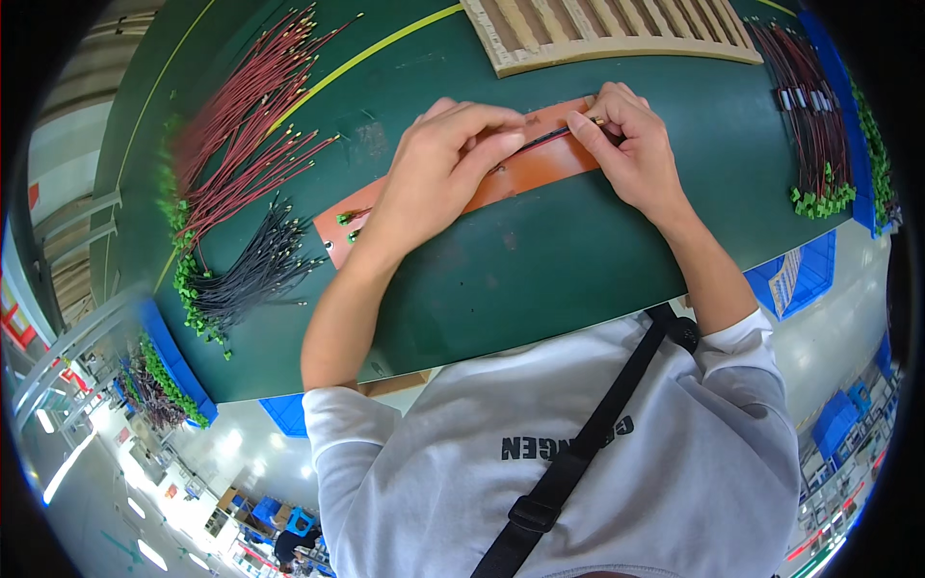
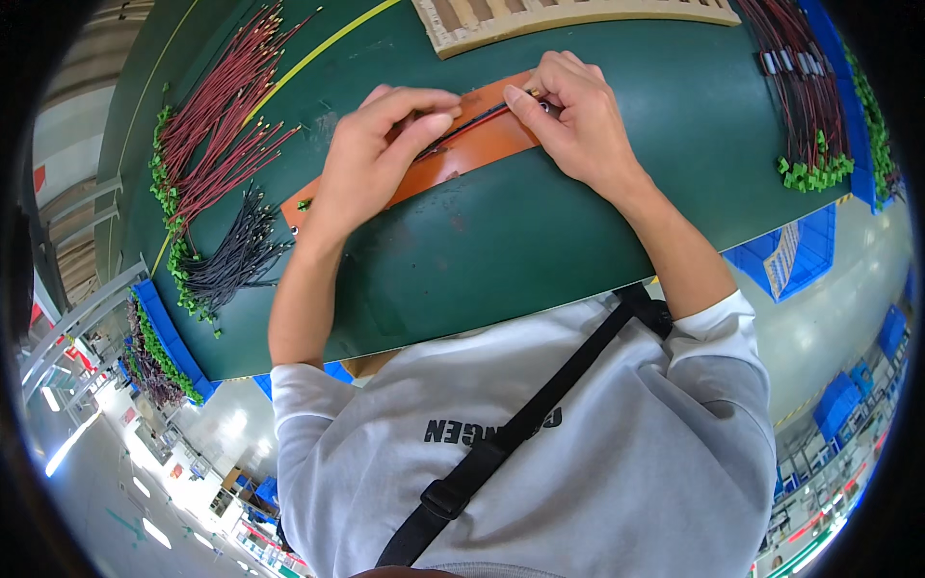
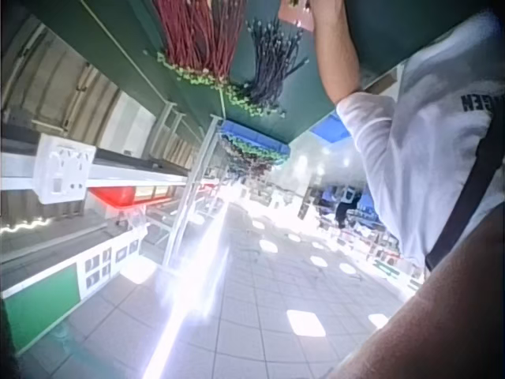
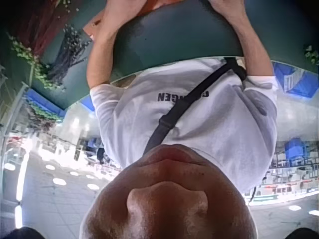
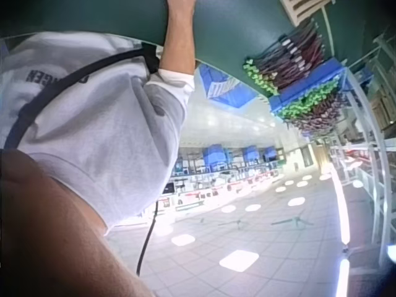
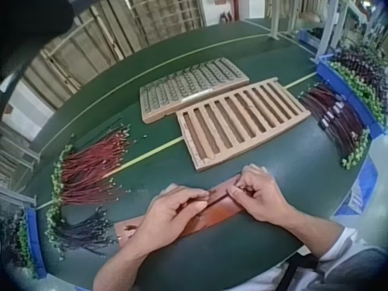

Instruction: The person assembles wire harnesses by inserting red and black wires into green connectors. They use a handheld crimping tool to secure the connections and place the finished harnesses into a wooden storage rack. The process is repeated for multiple units.

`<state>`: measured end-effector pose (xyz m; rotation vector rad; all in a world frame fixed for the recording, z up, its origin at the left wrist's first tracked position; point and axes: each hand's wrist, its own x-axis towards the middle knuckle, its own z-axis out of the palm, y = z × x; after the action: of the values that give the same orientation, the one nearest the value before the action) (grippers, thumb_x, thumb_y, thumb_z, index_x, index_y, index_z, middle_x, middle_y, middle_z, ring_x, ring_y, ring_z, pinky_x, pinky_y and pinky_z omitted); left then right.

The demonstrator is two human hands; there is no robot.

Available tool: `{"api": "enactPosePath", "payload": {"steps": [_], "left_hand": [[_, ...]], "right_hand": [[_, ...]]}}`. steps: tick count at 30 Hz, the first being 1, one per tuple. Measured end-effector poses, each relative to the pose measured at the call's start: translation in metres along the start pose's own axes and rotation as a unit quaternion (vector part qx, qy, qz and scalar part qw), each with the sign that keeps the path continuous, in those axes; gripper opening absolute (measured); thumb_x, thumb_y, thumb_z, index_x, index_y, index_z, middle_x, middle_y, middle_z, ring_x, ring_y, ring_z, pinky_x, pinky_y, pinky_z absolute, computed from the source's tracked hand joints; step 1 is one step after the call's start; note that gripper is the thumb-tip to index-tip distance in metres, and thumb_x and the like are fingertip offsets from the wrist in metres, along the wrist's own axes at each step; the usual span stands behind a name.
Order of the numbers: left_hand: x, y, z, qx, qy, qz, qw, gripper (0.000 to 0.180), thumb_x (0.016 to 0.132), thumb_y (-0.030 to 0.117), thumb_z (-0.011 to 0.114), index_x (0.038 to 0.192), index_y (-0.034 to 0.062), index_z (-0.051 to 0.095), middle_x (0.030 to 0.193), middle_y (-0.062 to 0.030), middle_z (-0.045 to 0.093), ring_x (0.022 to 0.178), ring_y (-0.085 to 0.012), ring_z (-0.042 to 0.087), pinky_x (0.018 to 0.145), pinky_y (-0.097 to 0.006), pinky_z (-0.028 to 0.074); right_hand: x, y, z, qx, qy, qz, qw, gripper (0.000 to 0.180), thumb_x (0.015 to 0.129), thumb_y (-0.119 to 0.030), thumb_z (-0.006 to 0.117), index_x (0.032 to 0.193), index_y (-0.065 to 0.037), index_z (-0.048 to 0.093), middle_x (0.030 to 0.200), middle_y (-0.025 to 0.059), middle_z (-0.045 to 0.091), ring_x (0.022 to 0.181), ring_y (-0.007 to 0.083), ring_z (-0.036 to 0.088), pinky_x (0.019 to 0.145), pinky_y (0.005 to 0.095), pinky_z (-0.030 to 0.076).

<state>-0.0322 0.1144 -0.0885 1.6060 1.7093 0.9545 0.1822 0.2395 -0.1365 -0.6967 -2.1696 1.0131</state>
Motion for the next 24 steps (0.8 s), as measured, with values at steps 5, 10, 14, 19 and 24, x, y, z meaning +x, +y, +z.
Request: {"api": "enactPosePath", "payload": {"steps": [5,10,14,19,24], "left_hand": [[0.037,0.005,0.006,-0.008,-0.181,-0.065,0.981,0.021,0.102,0.019,0.065,0.105,0.0025,0.077,0.082,-0.0057,0.074,0.078,-0.0148,0.065,0.075,-0.031,0.052],[0.042,0.006,0.011,-0.05,-0.199,-0.147,0.968,0.018,0.1,0.014,0.067,0.097,0.0,0.077,0.074,-0.0047,0.07,0.065,-0.0115,0.059,0.062,-0.028,0.048],[0.044,0.009,0.018,-0.053,-0.18,-0.173,0.967,0.016,0.098,0.012,0.069,0.091,-0.0007,0.077,0.071,-0.0036,0.068,0.063,-0.0098,0.056,0.057,-0.029,0.044],[0.048,0.003,0.015,-0.089,-0.201,-0.121,0.968,0.019,0.099,0.015,0.07,0.087,0.0011,0.076,0.069,-0.0007,0.067,0.061,-0.0083,0.053,0.055,-0.027,0.042],[0.053,0.014,0.006,-0.139,-0.209,-0.18,0.951,0.024,0.101,0.022,0.069,0.092,0.001,0.076,0.071,-0.0011,0.069,0.065,-0.009,0.058,0.06,-0.027,0.046]], "right_hand": [[-0.003,0.002,-0.001,0.007,-0.003,0.005,1.0,0.025,0.094,-0.015,0.073,0.077,-0.006,0.058,0.07,0.0019,0.047,0.07,0.0189,0.046,0.077,0.0351,0.036],[-0.002,0.001,0.001,0.02,0.0,0.005,1.0,0.026,0.093,-0.015,0.074,0.076,-0.006,0.057,0.069,0.0022,0.049,0.069,0.02,0.048,0.076,0.0361,0.037],[-0.003,0.002,-0.001,0.037,0.002,0.007,0.999,0.026,0.093,-0.015,0.074,0.076,-0.006,0.057,0.069,0.0024,0.051,0.068,0.0206,0.049,0.074,0.0361,0.037],[0.002,-0.001,0.002,0.046,0.025,0.046,0.998,0.03,0.092,-0.019,0.078,0.074,-0.004,0.059,0.067,0.0026,0.052,0.066,0.0196,0.049,0.07,0.036,0.039],[0.007,-0.002,0.001,0.094,0.026,0.126,0.987,0.038,0.091,-0.024,0.081,0.071,-0.001,0.06,0.065,0.0032,0.052,0.064,0.0171,0.047,0.062,0.0354,0.041]]}}
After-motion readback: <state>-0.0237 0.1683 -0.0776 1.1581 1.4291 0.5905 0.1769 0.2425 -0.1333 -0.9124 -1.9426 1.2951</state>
